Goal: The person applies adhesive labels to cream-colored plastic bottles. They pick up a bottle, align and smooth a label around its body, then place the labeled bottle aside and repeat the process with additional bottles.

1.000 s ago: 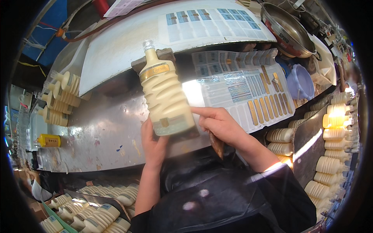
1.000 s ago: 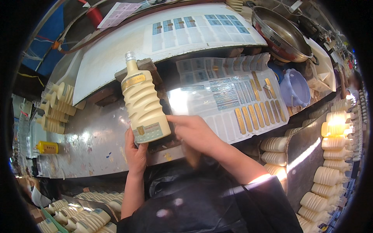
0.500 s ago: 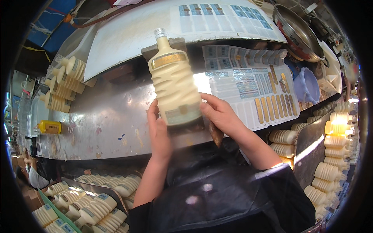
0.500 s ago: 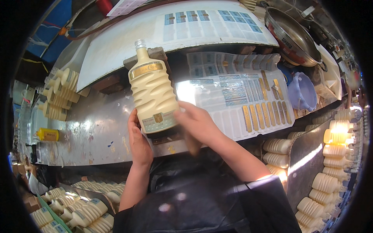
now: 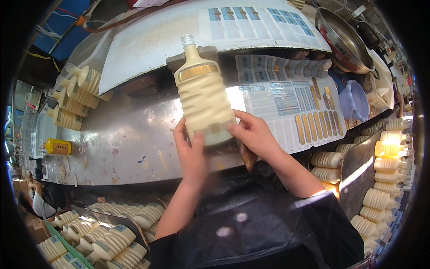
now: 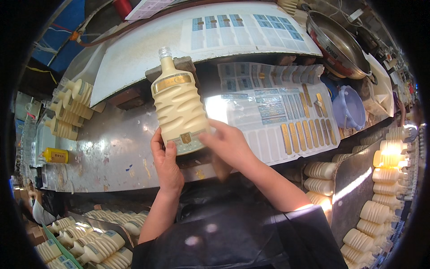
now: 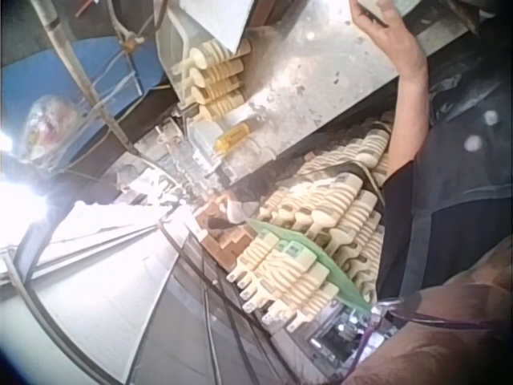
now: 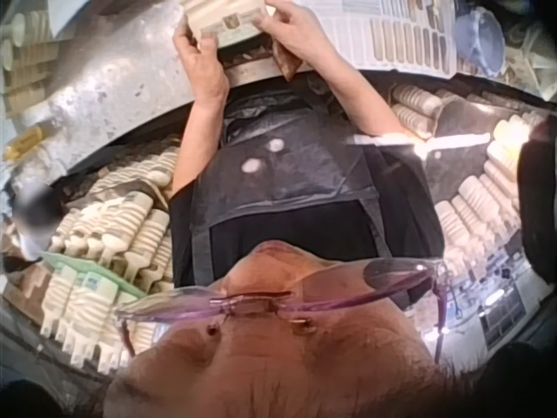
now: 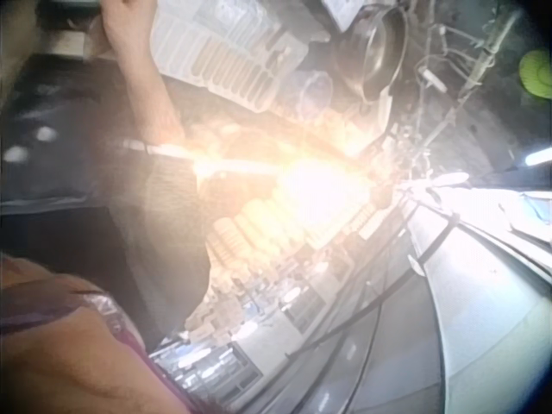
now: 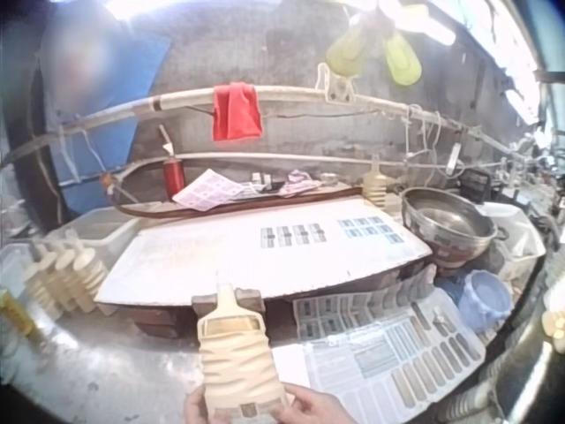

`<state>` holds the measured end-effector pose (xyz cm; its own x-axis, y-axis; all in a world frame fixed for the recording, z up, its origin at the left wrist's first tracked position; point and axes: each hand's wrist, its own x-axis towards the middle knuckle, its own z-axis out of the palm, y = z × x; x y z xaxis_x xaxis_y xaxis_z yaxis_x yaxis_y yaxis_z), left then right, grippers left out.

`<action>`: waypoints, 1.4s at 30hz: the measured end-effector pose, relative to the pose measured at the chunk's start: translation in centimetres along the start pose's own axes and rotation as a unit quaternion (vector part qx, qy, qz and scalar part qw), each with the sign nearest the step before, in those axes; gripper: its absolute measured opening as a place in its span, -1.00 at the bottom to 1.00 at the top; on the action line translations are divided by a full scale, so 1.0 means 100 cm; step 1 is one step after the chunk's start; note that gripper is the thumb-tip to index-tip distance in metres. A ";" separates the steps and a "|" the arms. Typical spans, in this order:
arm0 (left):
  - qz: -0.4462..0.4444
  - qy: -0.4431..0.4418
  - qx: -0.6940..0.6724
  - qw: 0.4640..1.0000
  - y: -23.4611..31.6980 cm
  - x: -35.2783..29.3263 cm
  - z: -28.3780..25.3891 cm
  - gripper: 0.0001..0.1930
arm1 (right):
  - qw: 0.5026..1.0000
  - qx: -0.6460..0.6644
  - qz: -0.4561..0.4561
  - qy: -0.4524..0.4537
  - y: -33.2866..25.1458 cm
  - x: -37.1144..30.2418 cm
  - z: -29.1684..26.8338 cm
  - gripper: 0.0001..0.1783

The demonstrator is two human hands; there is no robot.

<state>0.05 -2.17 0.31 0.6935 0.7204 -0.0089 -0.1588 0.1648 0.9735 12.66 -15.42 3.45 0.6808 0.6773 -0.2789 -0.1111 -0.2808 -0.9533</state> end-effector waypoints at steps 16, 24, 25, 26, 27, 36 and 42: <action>-0.005 0.015 0.014 1.000 0.000 0.001 0.001 -0.29 | 1.000 0.026 0.007 0.010 0.011 0.002 0.001 -0.46; -0.011 0.017 -0.028 0.999 -0.001 0.003 0.001 -0.36 | 0.994 0.113 -0.013 0.003 0.007 0.003 -0.011 -0.62; -0.019 0.019 -0.017 0.999 0.004 0.004 0.003 -0.37 | 0.990 0.138 -0.025 0.008 0.006 0.004 -0.016 -0.65; -0.028 0.021 -0.007 0.999 0.006 0.004 0.004 -0.38 | 0.987 0.155 -0.034 0.018 0.005 0.005 -0.022 -0.64; -0.024 0.020 0.000 1.000 0.007 0.004 0.004 -0.38 | 0.984 0.172 -0.045 0.028 0.004 0.006 -0.027 -0.64; -0.008 0.021 -0.009 1.000 0.002 0.003 0.000 -0.45 | 0.890 -0.265 -0.341 0.147 -0.035 -0.012 0.006 -0.74; -0.043 0.003 -0.094 0.995 -0.004 0.007 -0.012 -0.55 | 0.739 -0.339 -0.579 0.068 -0.026 -0.032 0.028 -0.72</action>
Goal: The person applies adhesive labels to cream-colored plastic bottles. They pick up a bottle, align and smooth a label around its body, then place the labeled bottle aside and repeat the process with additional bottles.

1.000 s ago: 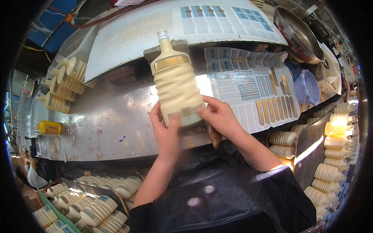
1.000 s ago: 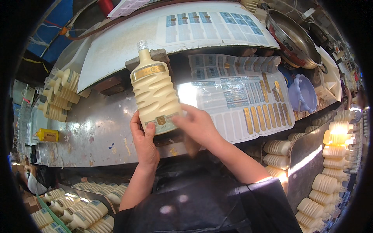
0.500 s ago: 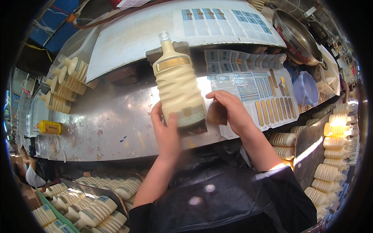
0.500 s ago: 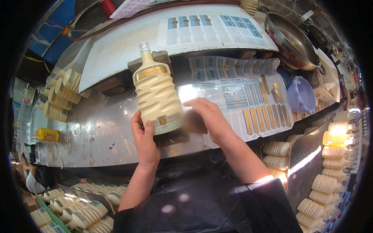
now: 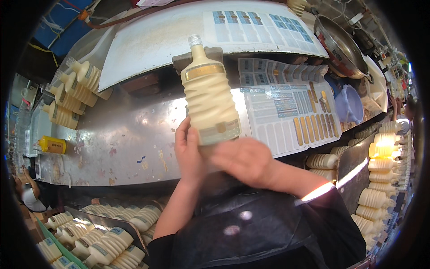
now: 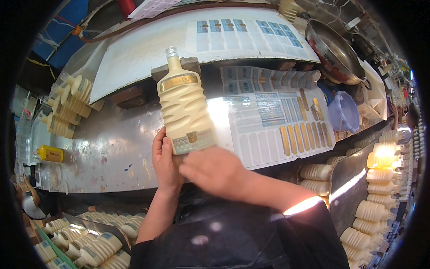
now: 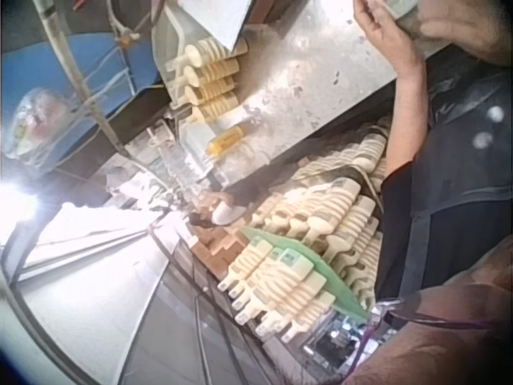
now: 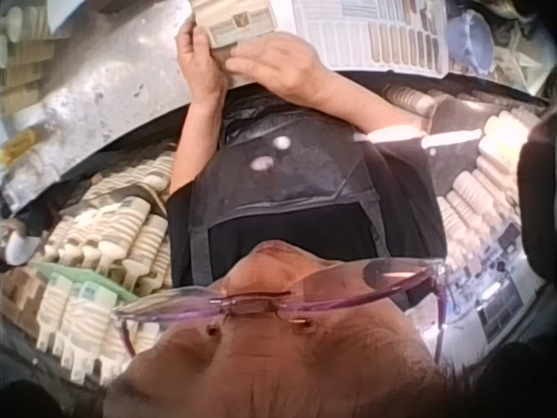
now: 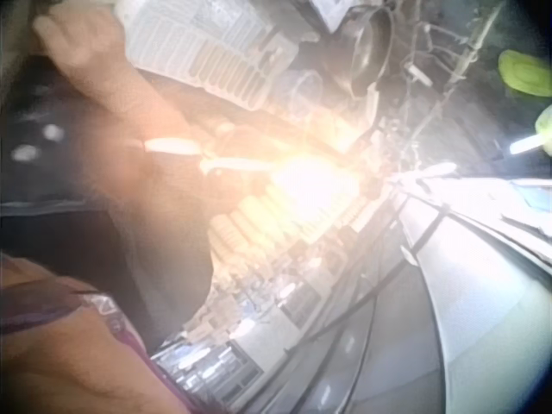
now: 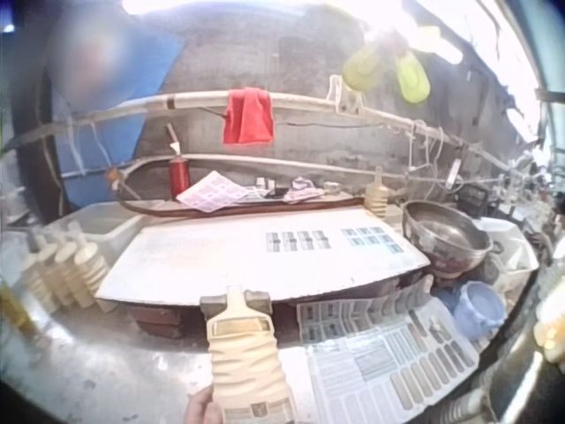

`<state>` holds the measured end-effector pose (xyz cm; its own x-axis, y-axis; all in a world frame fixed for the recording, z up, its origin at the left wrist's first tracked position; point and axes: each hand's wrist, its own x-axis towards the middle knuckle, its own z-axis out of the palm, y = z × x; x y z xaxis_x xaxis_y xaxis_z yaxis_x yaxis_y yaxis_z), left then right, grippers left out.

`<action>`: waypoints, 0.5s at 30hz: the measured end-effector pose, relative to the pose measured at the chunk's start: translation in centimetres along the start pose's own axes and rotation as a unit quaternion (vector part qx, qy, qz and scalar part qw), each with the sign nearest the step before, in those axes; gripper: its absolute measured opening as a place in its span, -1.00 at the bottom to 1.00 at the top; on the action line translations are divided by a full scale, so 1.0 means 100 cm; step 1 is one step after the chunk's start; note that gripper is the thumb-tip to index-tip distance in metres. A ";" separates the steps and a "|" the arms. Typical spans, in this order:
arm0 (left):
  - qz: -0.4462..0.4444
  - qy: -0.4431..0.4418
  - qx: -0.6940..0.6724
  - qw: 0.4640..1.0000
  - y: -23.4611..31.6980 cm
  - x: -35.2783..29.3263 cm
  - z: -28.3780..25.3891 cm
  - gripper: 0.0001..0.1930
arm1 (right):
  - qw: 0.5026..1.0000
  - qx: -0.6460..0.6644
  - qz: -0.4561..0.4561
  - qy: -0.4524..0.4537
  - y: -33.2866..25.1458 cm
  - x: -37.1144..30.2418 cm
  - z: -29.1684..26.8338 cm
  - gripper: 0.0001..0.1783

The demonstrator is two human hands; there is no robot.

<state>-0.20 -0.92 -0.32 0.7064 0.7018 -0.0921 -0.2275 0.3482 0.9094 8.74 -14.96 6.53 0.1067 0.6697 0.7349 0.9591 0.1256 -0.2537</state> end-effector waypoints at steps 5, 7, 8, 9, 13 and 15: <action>0.019 -0.008 0.016 1.000 0.003 0.000 -0.006 -0.54 | 0.941 0.122 0.315 -0.012 -0.005 0.008 -0.012 -0.75; 0.033 0.004 0.056 0.998 0.009 -0.001 -0.004 -0.50 | 0.848 0.276 0.421 0.168 0.010 0.014 -0.009 -0.67; 0.038 0.006 0.077 0.996 0.010 0.000 -0.003 -0.47 | 0.846 0.267 0.428 0.171 0.015 0.015 -0.007 -0.63; 0.068 0.006 0.146 0.987 0.005 0.003 -0.004 -0.46 | 0.845 0.259 0.434 0.173 0.016 0.016 -0.003 -0.60; 0.141 0.015 0.355 0.924 -0.006 0.008 0.001 -0.42 | 0.919 0.102 0.381 0.005 0.000 0.013 0.018 -0.61; 0.146 0.023 0.351 0.925 -0.008 0.008 0.002 -0.41 | 0.924 0.080 0.371 0.046 0.010 0.002 0.021 -0.61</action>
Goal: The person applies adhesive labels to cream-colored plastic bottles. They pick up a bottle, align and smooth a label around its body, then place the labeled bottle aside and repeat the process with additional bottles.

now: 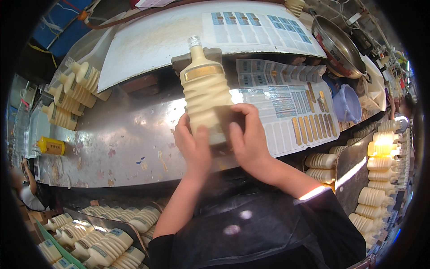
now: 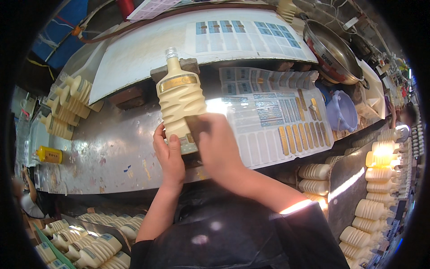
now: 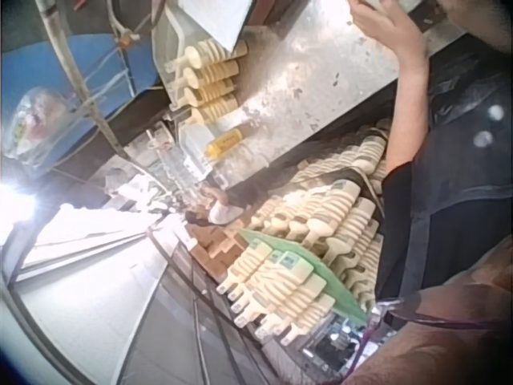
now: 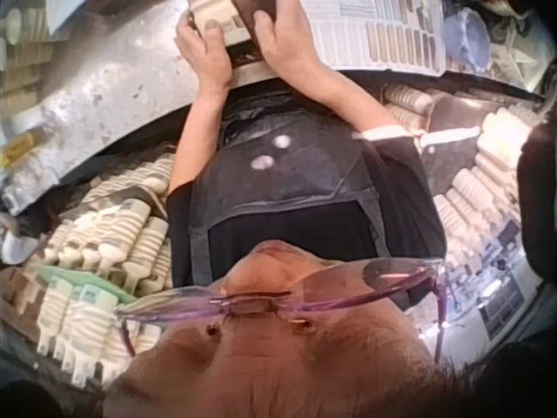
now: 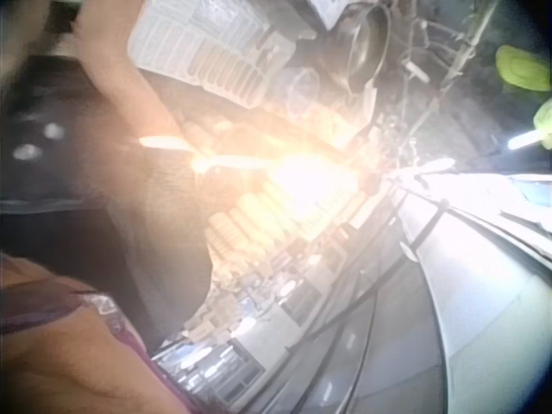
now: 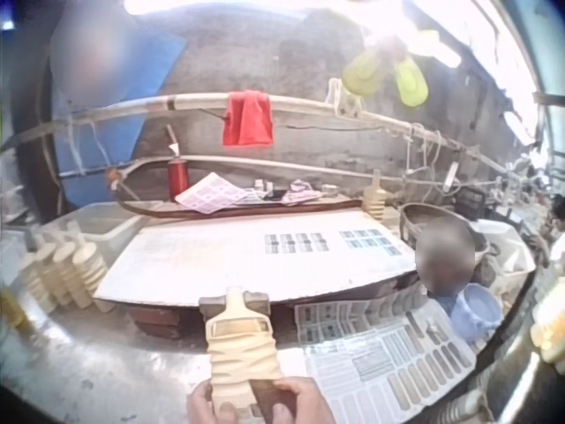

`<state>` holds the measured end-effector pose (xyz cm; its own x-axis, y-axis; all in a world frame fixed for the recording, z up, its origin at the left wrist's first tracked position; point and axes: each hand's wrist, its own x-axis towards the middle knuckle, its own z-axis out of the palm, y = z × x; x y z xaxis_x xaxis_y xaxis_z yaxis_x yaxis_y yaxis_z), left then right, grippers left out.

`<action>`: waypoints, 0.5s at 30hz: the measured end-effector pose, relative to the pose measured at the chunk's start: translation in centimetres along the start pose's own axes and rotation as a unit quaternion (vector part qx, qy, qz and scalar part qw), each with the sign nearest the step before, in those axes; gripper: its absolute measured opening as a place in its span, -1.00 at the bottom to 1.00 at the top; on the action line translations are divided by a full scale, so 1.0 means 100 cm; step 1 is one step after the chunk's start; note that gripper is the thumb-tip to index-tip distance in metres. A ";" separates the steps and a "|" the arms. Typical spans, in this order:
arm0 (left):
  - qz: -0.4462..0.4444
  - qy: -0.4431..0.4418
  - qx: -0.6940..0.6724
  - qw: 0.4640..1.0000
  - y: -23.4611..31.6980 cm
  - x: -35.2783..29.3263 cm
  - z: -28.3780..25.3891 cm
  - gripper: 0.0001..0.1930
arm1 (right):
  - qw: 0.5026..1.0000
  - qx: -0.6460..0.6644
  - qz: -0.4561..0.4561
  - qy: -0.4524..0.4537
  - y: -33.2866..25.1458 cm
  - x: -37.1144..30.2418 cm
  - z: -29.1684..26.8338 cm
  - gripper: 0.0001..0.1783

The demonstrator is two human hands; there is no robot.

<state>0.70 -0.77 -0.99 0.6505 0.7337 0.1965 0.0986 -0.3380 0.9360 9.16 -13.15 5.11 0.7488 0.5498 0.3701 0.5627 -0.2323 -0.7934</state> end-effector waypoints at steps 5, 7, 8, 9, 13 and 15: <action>-0.013 -0.001 -0.145 0.989 -0.012 0.000 0.006 -0.41 | 0.984 0.112 0.127 0.053 0.048 -0.011 -0.001 -0.57; -0.016 -0.015 -0.135 0.991 -0.012 0.000 0.004 -0.44 | 0.973 0.152 0.165 0.054 0.050 -0.012 -0.002 -0.58; -0.018 -0.021 -0.129 0.991 -0.013 -0.001 0.003 -0.45 | 0.976 0.139 0.156 0.055 0.051 -0.010 -0.004 -0.58; -0.027 -0.024 -0.141 0.989 -0.014 -0.001 0.001 -0.45 | 0.979 0.126 0.146 0.057 0.052 -0.005 -0.007 -0.58; 0.010 -0.021 -0.077 0.997 -0.014 -0.004 -0.001 -0.45 | 0.972 0.189 0.137 0.038 0.027 -0.002 -0.014 -0.59; 0.035 -0.017 -0.017 0.999 -0.011 -0.006 -0.001 -0.45 | 0.988 0.117 0.098 -0.006 0.018 -0.009 -0.013 -0.58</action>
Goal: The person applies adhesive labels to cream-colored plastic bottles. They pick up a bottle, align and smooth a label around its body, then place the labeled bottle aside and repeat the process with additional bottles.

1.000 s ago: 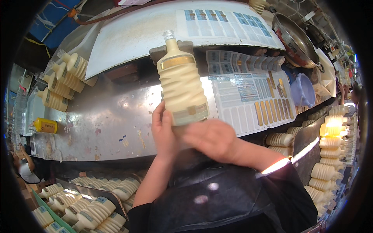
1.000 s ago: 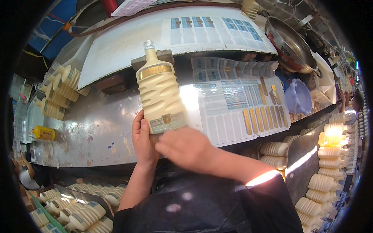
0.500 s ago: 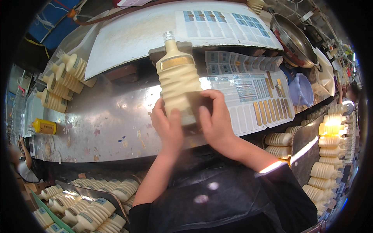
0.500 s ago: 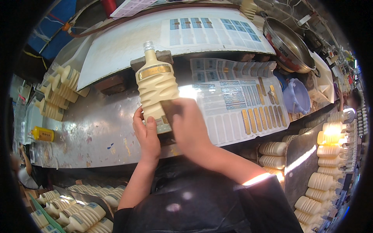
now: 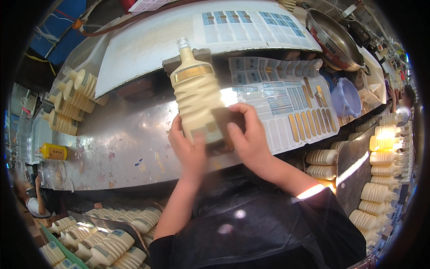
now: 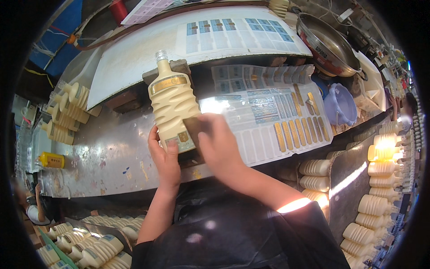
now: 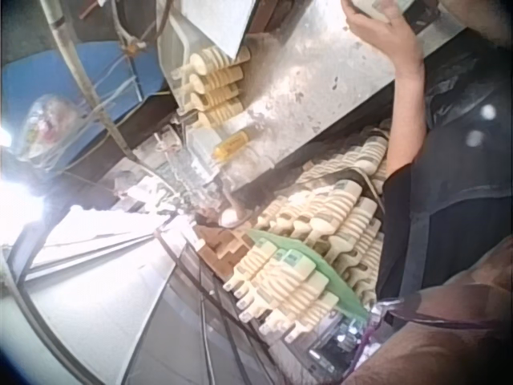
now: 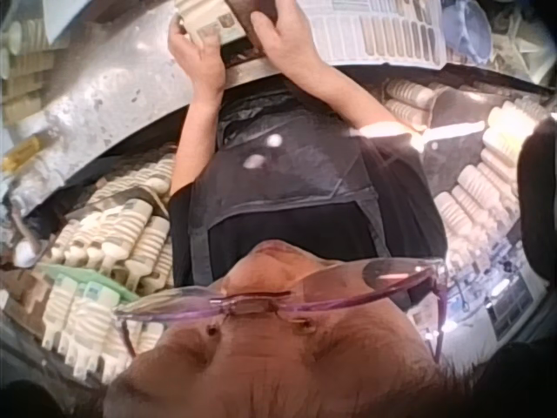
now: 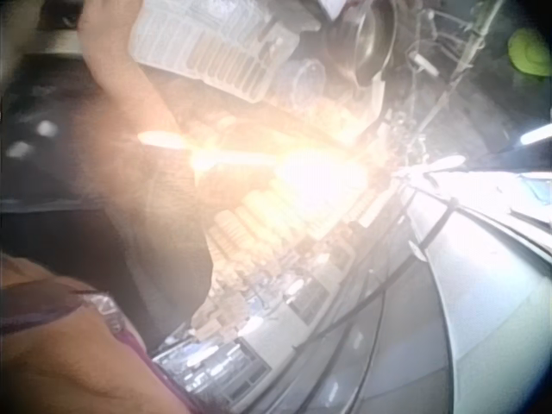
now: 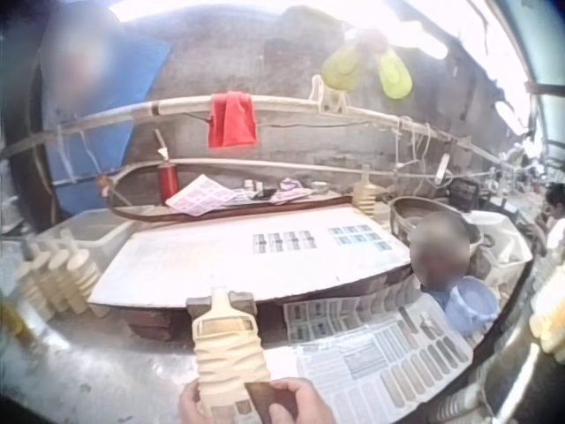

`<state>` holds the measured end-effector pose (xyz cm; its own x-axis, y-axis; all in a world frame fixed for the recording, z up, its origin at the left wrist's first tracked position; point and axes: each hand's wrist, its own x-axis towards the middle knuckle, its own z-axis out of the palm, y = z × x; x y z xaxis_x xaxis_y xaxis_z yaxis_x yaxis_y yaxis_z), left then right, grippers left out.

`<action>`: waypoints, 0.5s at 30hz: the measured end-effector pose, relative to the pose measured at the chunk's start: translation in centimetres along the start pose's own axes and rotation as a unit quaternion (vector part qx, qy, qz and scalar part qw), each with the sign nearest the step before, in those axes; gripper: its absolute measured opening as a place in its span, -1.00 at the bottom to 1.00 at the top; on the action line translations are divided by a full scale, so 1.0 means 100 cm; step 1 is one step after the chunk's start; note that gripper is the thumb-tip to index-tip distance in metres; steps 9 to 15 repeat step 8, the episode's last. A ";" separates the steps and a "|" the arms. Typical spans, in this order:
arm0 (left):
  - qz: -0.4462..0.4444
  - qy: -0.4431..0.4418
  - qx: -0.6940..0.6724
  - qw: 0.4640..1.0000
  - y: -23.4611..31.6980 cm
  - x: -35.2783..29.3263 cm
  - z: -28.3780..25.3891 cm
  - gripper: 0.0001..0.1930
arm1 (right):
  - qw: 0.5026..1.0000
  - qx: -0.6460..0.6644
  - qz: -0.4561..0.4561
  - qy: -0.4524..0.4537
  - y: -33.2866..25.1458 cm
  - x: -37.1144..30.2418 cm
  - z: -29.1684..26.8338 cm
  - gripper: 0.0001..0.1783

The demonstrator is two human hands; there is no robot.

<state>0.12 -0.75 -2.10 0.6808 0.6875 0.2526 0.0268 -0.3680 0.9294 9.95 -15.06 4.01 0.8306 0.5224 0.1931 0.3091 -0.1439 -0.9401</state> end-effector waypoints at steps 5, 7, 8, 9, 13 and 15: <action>-0.046 -0.020 -0.131 0.990 -0.009 0.002 -0.007 -0.40 | 0.999 -0.024 0.027 0.035 0.028 0.005 -0.012 -0.55; -0.016 -0.045 -0.103 0.994 -0.017 -0.001 -0.013 -0.36 | 0.998 -0.016 0.026 0.045 0.029 0.006 -0.018 -0.49; 0.000 -0.058 -0.089 0.994 -0.021 -0.004 -0.016 -0.35 | 0.997 0.047 0.055 0.002 0.021 0.005 -0.022 -0.48; 0.000 -0.058 -0.089 0.994 -0.021 -0.004 -0.016 -0.35 | 0.997 0.047 0.055 0.002 0.021 0.005 -0.022 -0.48; 0.000 -0.058 -0.089 0.994 -0.021 -0.004 -0.016 -0.35 | 0.997 0.047 0.055 0.002 0.021 0.005 -0.022 -0.48; 0.000 -0.058 -0.089 0.994 -0.021 -0.004 -0.016 -0.35 | 0.997 0.047 0.055 0.002 0.021 0.005 -0.022 -0.48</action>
